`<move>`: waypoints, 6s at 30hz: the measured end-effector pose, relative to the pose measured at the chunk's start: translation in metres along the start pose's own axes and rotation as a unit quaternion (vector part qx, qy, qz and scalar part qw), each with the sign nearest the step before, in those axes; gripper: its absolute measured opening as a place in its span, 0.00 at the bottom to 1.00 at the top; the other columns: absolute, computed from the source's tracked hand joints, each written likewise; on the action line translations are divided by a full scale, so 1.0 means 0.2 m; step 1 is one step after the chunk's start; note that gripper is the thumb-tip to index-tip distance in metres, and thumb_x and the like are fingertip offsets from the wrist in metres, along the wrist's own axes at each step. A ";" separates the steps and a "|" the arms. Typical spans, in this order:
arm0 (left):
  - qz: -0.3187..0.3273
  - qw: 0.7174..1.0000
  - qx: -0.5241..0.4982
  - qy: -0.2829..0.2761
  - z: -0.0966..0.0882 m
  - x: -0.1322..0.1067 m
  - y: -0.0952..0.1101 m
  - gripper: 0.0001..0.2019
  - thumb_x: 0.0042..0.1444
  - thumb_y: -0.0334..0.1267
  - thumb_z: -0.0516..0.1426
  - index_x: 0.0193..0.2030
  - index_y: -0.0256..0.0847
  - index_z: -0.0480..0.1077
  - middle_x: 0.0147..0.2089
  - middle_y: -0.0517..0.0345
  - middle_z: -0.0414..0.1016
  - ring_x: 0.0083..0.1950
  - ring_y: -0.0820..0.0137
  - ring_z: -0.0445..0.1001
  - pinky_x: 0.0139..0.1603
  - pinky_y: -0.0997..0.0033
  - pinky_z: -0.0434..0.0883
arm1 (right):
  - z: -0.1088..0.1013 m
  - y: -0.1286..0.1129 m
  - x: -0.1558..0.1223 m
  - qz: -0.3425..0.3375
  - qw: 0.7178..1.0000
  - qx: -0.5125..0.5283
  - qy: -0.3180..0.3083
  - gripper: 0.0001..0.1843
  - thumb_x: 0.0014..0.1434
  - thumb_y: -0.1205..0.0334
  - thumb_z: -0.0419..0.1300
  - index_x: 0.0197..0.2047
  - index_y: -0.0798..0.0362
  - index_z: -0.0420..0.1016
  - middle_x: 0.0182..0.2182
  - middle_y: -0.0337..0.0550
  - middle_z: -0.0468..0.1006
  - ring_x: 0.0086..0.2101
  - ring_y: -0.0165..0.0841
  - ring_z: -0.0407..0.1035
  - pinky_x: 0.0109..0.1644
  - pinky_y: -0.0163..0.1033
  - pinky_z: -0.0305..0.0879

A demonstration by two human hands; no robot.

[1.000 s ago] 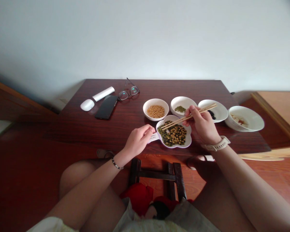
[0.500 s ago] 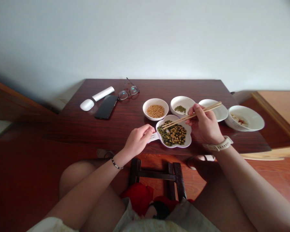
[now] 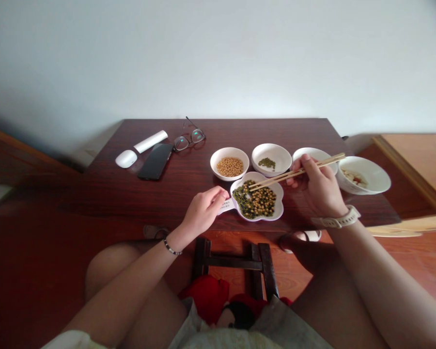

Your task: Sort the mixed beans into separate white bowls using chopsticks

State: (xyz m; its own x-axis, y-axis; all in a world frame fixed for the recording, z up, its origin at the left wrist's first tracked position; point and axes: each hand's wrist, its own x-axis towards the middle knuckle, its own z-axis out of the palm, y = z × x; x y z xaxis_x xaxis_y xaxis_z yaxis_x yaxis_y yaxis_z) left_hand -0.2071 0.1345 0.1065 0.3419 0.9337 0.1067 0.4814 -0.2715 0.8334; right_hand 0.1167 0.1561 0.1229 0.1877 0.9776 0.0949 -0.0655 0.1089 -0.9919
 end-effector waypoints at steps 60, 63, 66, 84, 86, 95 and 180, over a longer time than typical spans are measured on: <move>-0.009 1.000 -0.009 0.000 0.00 0.00 0.00 0.19 0.81 0.50 0.53 0.46 0.42 0.81 0.44 0.55 0.88 0.43 0.65 0.83 0.45 0.68 0.70 | 0.05 0.01 0.00 -0.004 0.999 0.046 0.009 0.25 0.68 0.35 0.72 0.35 0.48 0.80 0.29 0.39 0.77 0.25 0.29 0.74 0.25 0.32 0.72; -0.010 1.000 -0.006 -0.001 0.00 0.00 0.01 0.19 0.80 0.49 0.54 0.46 0.42 0.81 0.45 0.55 0.88 0.42 0.65 0.83 0.45 0.68 0.70 | -0.02 -0.03 0.01 -0.029 0.998 0.047 0.040 0.24 0.67 0.39 0.74 0.34 0.51 0.79 0.30 0.39 0.77 0.25 0.27 0.73 0.26 0.31 0.71; -0.007 1.000 -0.010 -0.002 0.00 0.00 0.01 0.20 0.81 0.50 0.53 0.46 0.41 0.81 0.44 0.55 0.88 0.42 0.65 0.82 0.44 0.69 0.70 | -0.13 -0.08 0.04 -0.074 0.989 0.071 0.103 0.21 0.70 0.49 0.73 0.31 0.52 0.78 0.31 0.40 0.76 0.25 0.26 0.71 0.26 0.32 0.69; -0.010 1.000 -0.002 0.008 0.00 0.02 -0.02 0.19 0.80 0.51 0.54 0.45 0.42 0.80 0.46 0.55 0.88 0.44 0.64 0.84 0.46 0.68 0.72 | -0.54 -0.08 0.07 -0.152 0.939 0.022 0.309 0.21 0.73 0.69 0.59 0.25 0.52 0.77 0.24 0.39 0.72 0.19 0.29 0.71 0.21 0.36 0.62; -0.011 1.000 -0.002 0.009 0.01 0.02 -0.02 0.19 0.80 0.51 0.54 0.45 0.42 0.80 0.46 0.55 0.88 0.45 0.64 0.84 0.46 0.68 0.72 | -0.48 -0.08 0.07 -0.143 0.947 0.025 0.285 0.19 0.72 0.69 0.59 0.27 0.53 0.77 0.24 0.39 0.73 0.19 0.28 0.70 0.21 0.34 0.63; -0.011 1.000 -0.009 0.001 0.00 0.01 -0.01 0.19 0.81 0.51 0.54 0.45 0.42 0.80 0.44 0.56 0.88 0.43 0.65 0.83 0.44 0.69 0.70 | -0.09 -0.07 0.02 -0.041 0.992 0.070 0.094 0.23 0.68 0.43 0.74 0.34 0.53 0.78 0.27 0.39 0.77 0.22 0.27 0.72 0.22 0.28 0.67; -0.009 1.000 -0.001 0.000 0.01 0.00 0.00 0.18 0.80 0.47 0.54 0.46 0.42 0.81 0.45 0.56 0.89 0.43 0.65 0.84 0.45 0.69 0.70 | 0.00 -0.01 0.03 0.001 1.000 0.014 0.012 0.25 0.70 0.37 0.71 0.34 0.49 0.81 0.25 0.40 0.79 0.23 0.28 0.71 0.26 0.31 0.72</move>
State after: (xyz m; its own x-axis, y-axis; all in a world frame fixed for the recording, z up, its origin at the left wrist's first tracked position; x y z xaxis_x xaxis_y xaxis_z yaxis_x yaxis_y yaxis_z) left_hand -0.2060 0.1344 0.1063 0.3337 0.9382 0.0919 0.4861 -0.2548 0.8359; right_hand 0.1185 0.1620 0.1255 0.2106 0.9734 0.0907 -0.0929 0.1123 -0.9893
